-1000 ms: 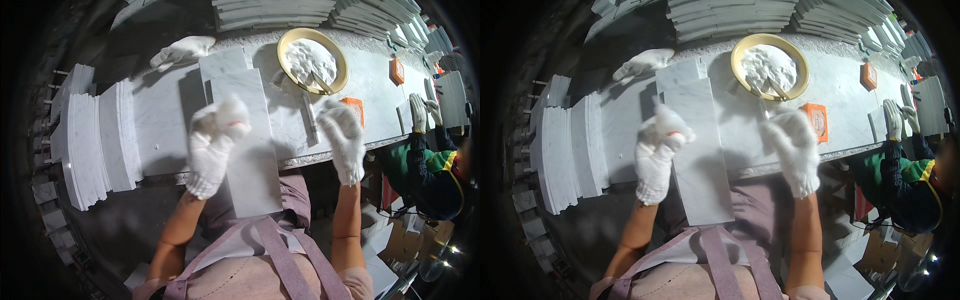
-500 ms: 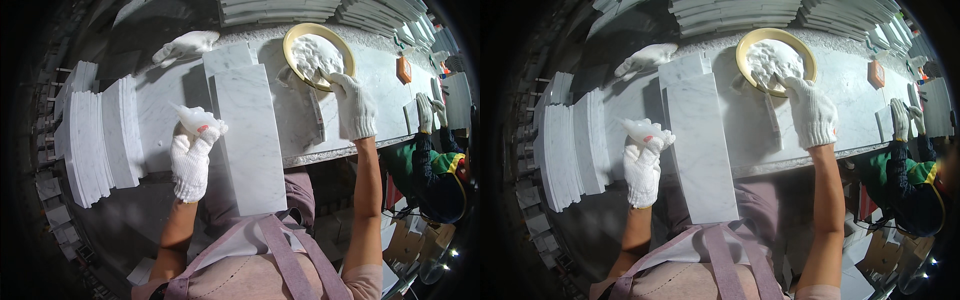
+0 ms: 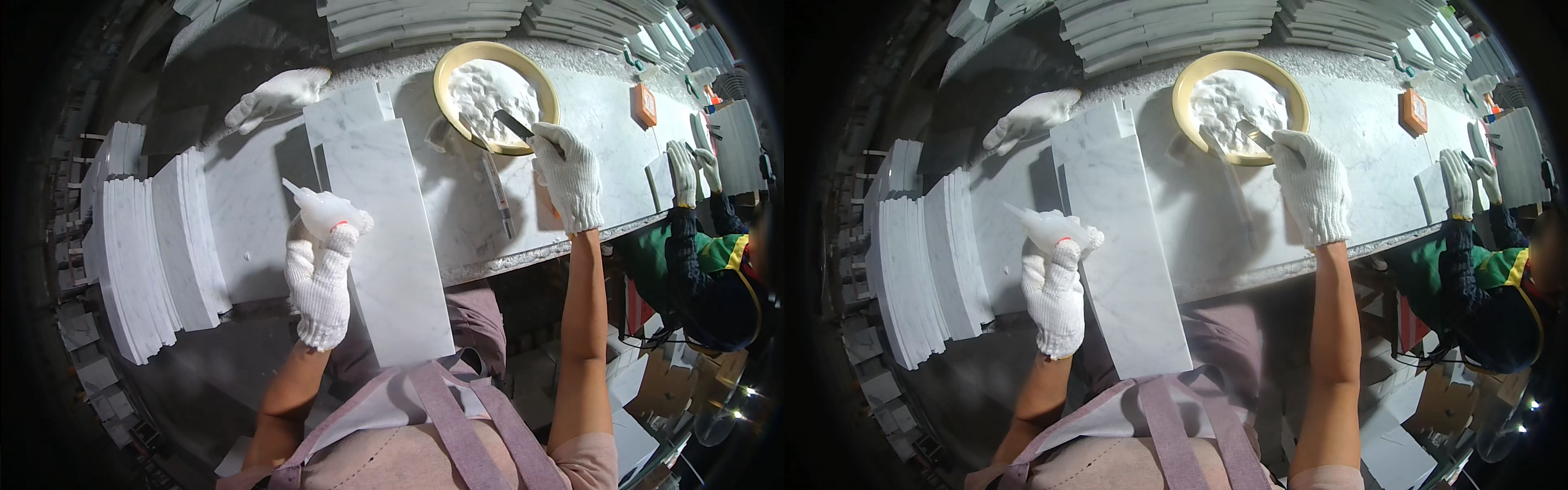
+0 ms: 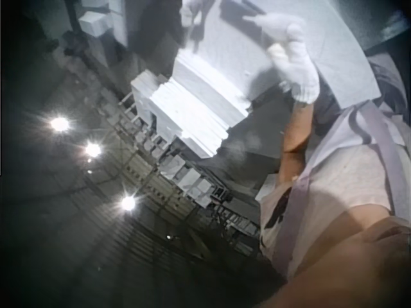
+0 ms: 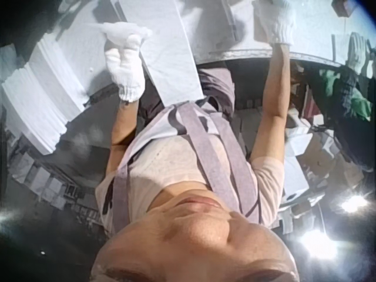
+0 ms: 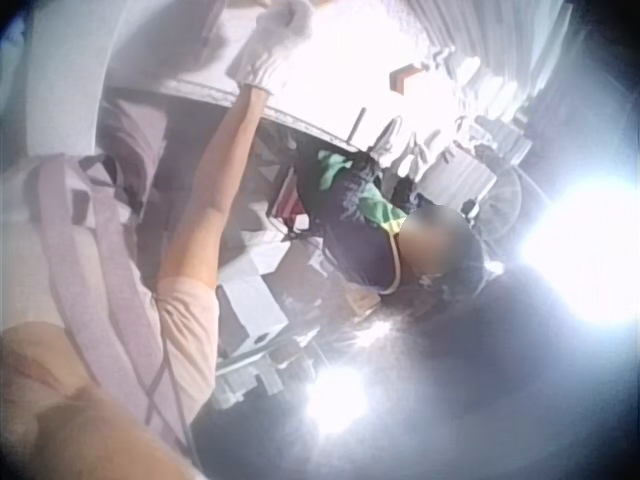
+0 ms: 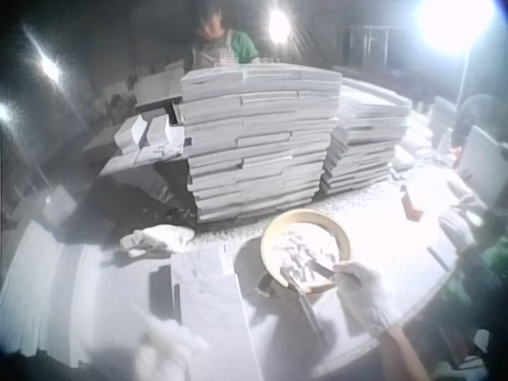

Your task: The person applies a white paste to a rectangular stone slab using a small bottle and a metal spatula, then spreads and smooths the paste across the surface. They flip the slab and repeat the application and smoothing on the other side, then use an orange block to rub the surface. The person continues to apply paste and smooth it with the spatula on the slab's edges and faces.

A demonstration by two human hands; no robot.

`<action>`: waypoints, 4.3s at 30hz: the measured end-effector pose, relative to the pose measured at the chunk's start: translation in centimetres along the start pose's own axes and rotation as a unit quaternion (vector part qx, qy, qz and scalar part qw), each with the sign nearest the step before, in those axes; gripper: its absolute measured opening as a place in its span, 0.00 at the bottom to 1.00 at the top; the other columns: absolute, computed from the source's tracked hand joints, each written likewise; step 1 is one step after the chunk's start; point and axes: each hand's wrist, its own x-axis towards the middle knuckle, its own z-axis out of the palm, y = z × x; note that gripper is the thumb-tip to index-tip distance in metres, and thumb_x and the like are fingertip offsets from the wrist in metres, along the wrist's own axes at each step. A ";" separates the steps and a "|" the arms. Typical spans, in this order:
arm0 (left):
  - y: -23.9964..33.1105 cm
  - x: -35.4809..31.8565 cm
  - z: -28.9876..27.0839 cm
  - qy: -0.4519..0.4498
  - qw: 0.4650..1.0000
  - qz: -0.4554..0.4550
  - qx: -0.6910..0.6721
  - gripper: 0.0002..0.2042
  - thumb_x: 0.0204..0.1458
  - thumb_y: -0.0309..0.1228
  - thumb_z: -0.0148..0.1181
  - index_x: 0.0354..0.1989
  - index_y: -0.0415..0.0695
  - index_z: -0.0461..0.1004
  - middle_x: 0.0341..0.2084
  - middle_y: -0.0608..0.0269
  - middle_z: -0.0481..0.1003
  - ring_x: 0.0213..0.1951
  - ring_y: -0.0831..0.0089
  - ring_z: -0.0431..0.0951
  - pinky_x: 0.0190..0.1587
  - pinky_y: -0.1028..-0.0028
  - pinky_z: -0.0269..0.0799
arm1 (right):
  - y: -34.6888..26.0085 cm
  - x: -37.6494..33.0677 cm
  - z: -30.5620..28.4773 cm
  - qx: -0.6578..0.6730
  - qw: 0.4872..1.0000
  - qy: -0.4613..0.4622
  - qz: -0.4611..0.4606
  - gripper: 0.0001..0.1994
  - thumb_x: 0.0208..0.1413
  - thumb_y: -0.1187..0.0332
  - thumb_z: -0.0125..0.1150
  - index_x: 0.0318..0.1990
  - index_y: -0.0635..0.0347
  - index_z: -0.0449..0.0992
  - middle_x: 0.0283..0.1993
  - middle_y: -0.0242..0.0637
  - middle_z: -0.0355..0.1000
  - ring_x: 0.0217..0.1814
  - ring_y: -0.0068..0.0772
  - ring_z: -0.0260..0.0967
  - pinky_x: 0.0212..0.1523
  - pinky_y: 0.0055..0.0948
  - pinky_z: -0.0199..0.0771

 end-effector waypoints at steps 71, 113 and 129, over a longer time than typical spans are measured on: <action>0.5 -0.5 -1.6 0.037 0.999 -0.005 -0.025 0.24 0.64 0.25 0.64 0.66 0.36 0.64 0.51 0.57 0.76 0.48 0.68 0.81 0.56 0.65 0.81 | -3.7 -10.4 4.6 0.288 0.941 -0.139 0.112 0.16 0.65 0.70 0.66 0.59 0.63 0.79 0.46 0.32 0.81 0.37 0.16 0.76 0.35 0.18 0.78; -0.6 -0.4 -1.9 0.001 1.000 -0.017 0.006 0.24 0.62 0.28 0.67 0.64 0.35 0.66 0.51 0.58 0.76 0.50 0.73 0.78 0.56 0.68 0.78 | -6.3 -4.5 9.0 0.142 0.968 -0.206 0.031 0.09 0.63 0.67 0.67 0.43 0.63 0.79 0.27 0.26 0.74 0.24 0.11 0.65 0.21 0.16 0.66; 1.1 2.6 -2.8 0.004 0.995 -0.016 0.099 0.24 0.62 0.28 0.67 0.65 0.37 0.68 0.51 0.63 0.76 0.49 0.76 0.77 0.56 0.71 0.77 | 0.1 -9.1 3.1 0.530 0.790 -0.234 0.199 0.21 0.67 0.67 0.64 0.65 0.63 0.73 0.42 0.33 0.77 0.35 0.15 0.73 0.33 0.14 0.78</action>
